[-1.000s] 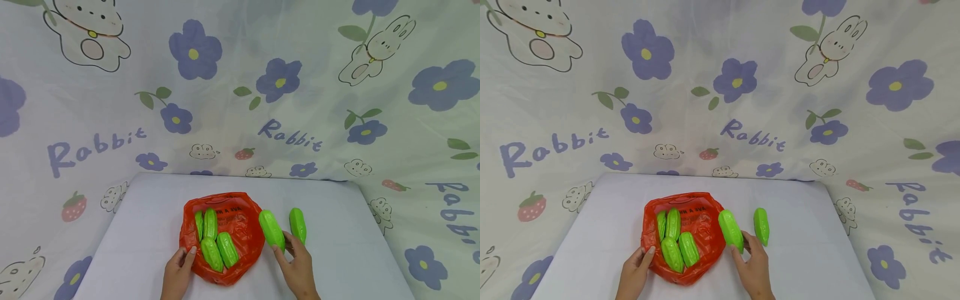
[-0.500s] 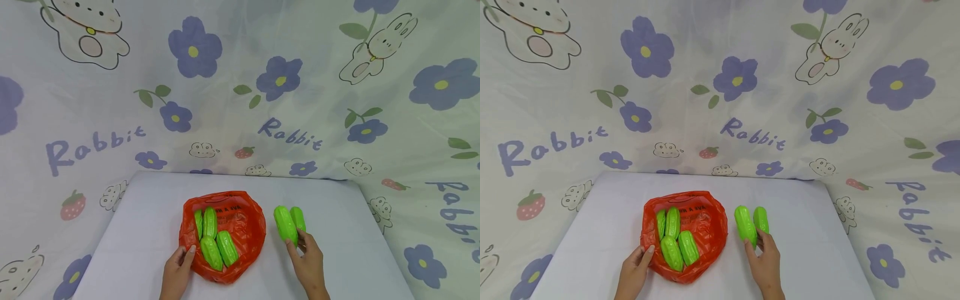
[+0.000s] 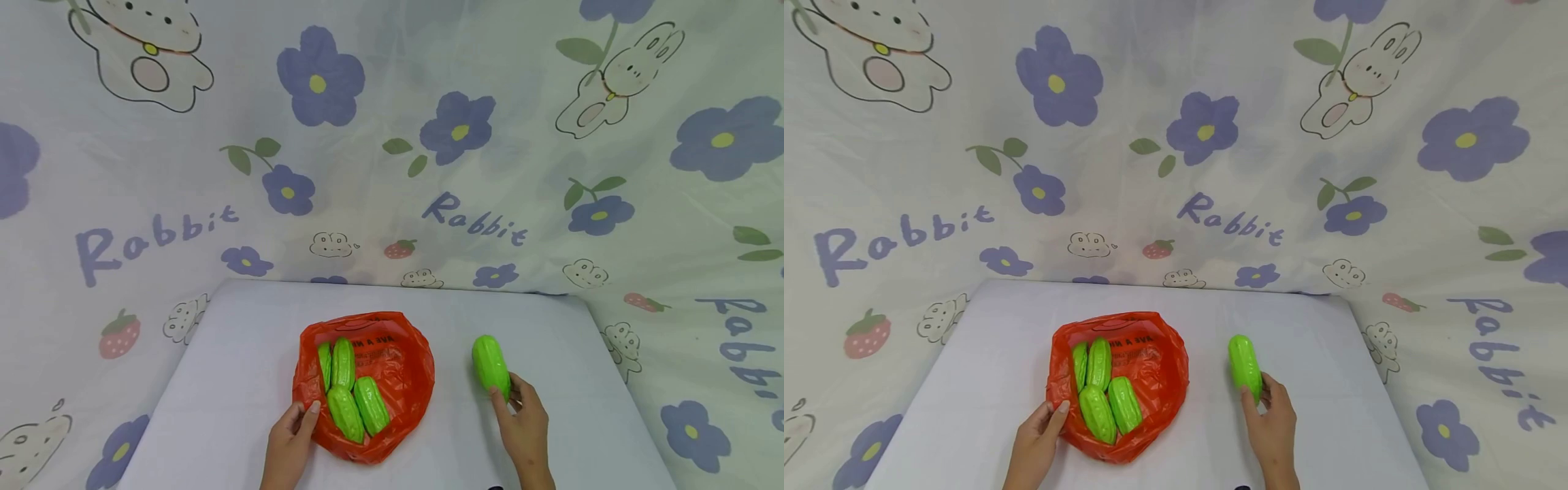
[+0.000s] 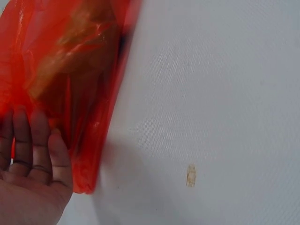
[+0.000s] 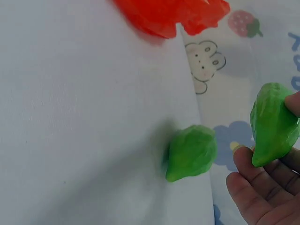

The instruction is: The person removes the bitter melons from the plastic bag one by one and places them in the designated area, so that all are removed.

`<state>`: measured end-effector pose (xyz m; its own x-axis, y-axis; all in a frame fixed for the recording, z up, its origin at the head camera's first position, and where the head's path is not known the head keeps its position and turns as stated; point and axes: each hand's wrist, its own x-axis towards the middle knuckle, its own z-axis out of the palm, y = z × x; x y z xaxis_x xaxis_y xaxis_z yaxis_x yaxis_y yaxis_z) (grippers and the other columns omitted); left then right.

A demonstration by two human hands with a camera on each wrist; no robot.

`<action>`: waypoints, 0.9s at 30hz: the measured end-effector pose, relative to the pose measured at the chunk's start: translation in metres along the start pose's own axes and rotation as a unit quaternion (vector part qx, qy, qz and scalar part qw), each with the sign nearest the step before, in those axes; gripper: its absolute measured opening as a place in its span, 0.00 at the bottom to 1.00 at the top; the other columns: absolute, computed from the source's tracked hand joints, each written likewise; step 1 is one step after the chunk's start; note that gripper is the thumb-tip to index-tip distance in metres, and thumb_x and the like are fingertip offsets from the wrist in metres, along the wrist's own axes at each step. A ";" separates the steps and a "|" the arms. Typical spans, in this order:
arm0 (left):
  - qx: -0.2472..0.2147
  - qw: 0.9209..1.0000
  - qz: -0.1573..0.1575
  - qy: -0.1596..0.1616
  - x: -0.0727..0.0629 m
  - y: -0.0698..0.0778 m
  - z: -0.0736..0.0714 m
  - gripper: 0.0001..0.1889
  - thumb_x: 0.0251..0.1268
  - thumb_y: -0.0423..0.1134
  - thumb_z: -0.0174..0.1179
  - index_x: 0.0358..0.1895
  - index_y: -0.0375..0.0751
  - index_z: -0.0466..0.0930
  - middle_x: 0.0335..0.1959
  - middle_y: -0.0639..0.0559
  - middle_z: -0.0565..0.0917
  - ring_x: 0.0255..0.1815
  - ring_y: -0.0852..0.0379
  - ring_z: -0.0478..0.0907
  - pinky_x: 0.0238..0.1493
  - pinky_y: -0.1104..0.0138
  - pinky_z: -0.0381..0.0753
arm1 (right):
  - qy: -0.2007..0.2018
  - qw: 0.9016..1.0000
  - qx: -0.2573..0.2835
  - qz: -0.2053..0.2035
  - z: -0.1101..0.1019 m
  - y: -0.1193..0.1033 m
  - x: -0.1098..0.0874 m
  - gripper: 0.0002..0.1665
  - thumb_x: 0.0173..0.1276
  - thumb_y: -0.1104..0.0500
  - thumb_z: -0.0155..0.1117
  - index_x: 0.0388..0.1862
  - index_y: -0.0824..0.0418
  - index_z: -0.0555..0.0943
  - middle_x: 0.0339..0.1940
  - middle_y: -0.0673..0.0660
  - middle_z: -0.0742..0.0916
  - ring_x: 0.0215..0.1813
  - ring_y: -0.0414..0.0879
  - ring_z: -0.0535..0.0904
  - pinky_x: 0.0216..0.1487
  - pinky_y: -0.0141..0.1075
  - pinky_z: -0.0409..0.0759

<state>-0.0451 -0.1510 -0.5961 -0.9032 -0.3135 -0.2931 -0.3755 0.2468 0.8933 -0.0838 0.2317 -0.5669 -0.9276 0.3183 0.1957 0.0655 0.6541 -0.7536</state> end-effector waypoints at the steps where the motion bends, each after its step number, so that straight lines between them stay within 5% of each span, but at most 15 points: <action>1: 0.000 1.000 0.000 0.000 0.000 0.000 0.000 0.24 0.80 0.59 0.56 0.37 0.39 0.71 0.26 0.51 0.69 0.31 0.56 0.69 0.31 0.68 0.69 | -0.001 1.000 0.000 0.005 -0.001 0.001 0.001 0.28 0.73 0.60 0.72 0.66 0.72 0.75 0.55 0.66 0.84 0.56 0.60 0.83 0.56 0.52 0.83; 16: 0.000 1.000 -0.002 0.002 0.000 0.000 0.000 0.25 0.80 0.60 0.56 0.37 0.39 0.70 0.26 0.51 0.69 0.31 0.57 0.69 0.31 0.68 0.70 | 0.019 0.998 -0.027 0.049 -0.012 0.029 0.011 0.30 0.78 0.55 0.67 0.67 0.75 0.73 0.57 0.72 0.83 0.58 0.65 0.82 0.56 0.54 0.82; 27: -0.002 1.000 0.002 0.009 0.000 -0.001 0.001 0.24 0.79 0.59 0.56 0.37 0.40 0.71 0.25 0.51 0.69 0.30 0.57 0.69 0.30 0.68 0.70 | -0.004 0.994 -0.037 0.102 -0.008 0.048 0.020 0.33 0.81 0.50 0.62 0.70 0.75 0.71 0.59 0.75 0.82 0.60 0.66 0.81 0.60 0.56 0.80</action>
<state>-0.0448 -0.1502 -0.5973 -0.9008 -0.3296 -0.2828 -0.3710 0.2452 0.8957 -0.0962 0.2745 -0.5940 -0.8951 0.4443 0.0386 0.2789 0.6252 -0.7289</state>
